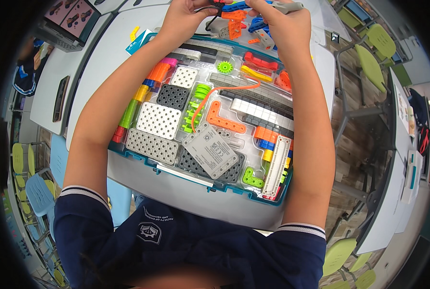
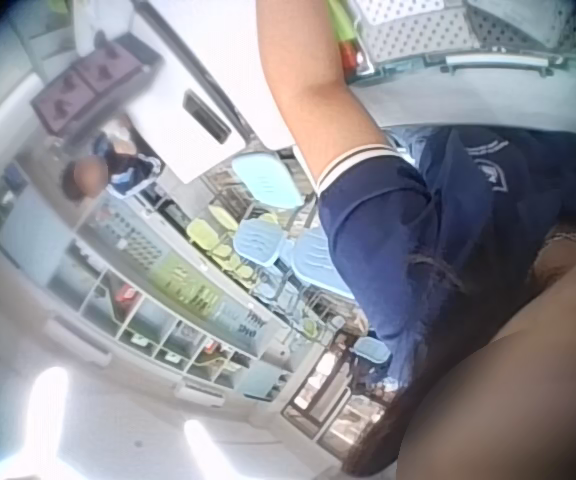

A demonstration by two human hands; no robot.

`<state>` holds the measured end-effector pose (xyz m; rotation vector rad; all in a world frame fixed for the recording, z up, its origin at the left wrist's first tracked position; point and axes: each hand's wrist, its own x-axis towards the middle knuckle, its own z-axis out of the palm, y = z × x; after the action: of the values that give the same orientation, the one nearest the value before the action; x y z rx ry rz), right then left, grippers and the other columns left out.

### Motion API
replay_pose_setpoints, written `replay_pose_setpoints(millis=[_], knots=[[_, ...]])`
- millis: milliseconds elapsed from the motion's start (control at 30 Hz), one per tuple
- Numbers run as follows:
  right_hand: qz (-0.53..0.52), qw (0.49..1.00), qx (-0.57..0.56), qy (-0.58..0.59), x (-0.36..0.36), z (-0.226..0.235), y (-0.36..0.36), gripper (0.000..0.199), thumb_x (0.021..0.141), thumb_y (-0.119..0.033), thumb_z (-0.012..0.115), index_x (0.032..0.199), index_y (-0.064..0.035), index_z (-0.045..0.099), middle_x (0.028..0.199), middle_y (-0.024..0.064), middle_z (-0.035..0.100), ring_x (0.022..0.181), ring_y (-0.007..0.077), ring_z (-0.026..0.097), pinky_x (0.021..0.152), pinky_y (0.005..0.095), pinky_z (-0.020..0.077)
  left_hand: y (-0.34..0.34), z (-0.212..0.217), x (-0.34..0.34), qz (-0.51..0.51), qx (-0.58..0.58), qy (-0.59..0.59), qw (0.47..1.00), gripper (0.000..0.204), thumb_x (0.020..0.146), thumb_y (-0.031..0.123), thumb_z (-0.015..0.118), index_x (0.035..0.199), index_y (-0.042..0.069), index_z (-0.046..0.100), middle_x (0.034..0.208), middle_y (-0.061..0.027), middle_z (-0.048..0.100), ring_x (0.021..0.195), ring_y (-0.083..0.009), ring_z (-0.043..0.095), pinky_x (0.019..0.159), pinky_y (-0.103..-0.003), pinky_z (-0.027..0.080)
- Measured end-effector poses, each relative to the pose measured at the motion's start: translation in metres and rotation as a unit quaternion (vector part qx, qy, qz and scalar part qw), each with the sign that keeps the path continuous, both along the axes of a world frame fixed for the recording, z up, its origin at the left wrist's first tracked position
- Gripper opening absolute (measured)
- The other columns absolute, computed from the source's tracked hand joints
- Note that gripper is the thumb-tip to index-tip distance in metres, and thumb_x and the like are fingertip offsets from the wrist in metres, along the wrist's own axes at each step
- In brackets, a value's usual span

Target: The person assembles a small mechanical structure using colorful plastic components from an educational kit. They connect rods, gears, and connectors by hand, repeatedly adjusting and reconfiguring the assembly on a white table.

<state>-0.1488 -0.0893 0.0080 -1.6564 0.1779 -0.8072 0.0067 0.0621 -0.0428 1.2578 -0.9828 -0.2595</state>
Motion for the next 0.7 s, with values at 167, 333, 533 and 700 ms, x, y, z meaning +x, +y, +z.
replay_pose_setpoints(millis=[167,333,533,700], knots=[[-0.002,1.000,-0.018,0.020,-0.003,0.004,0.003,0.014,0.087,-0.013,0.077,0.089,0.0002,0.075,0.077,0.0044,0.071,0.066,0.0093,0.064,0.061,0.0239,0.0468,0.002,0.004,-0.006,0.000,0.005,-0.020,1.000,0.049,0.084,-0.020,0.046,0.128,-0.001,0.057,0.118,-0.0130,0.071,0.112,-0.0186,0.069,0.093,-0.028,0.055],[-0.019,0.998,-0.033,0.043,-0.006,0.009,0.009,0.017,0.088,-0.015,0.079,0.092,0.0010,0.076,0.076,0.0048,0.071,0.066,0.0091,0.064,0.061,0.0230,0.0468,0.005,0.011,-0.014,0.019,0.012,-0.049,0.999,0.047,0.083,-0.021,0.045,0.123,-0.002,0.059,0.118,-0.0139,0.072,0.113,-0.0188,0.069,0.092,-0.028,0.055],[0.001,0.999,-0.025,0.041,-0.009,0.013,0.010,0.018,0.088,-0.016,0.079,0.091,0.0015,0.075,0.078,0.0059,0.072,0.069,0.0093,0.065,0.062,0.0234,0.0480,0.008,0.014,-0.019,0.018,0.015,-0.062,0.998,0.049,0.083,-0.023,0.044,0.124,-0.004,0.061,0.118,-0.0141,0.072,0.113,-0.0190,0.068,0.092,-0.029,0.055],[-0.013,0.997,-0.074,0.027,-0.006,0.008,0.010,0.019,0.088,-0.015,0.079,0.093,0.0027,0.075,0.079,0.0065,0.072,0.070,0.0109,0.066,0.064,0.0246,0.0499,0.009,0.013,-0.020,0.023,0.030,-0.111,0.993,0.051,0.083,-0.023,0.045,0.128,-0.006,0.061,0.118,-0.0140,0.072,0.112,-0.0190,0.069,0.093,-0.030,0.056]])
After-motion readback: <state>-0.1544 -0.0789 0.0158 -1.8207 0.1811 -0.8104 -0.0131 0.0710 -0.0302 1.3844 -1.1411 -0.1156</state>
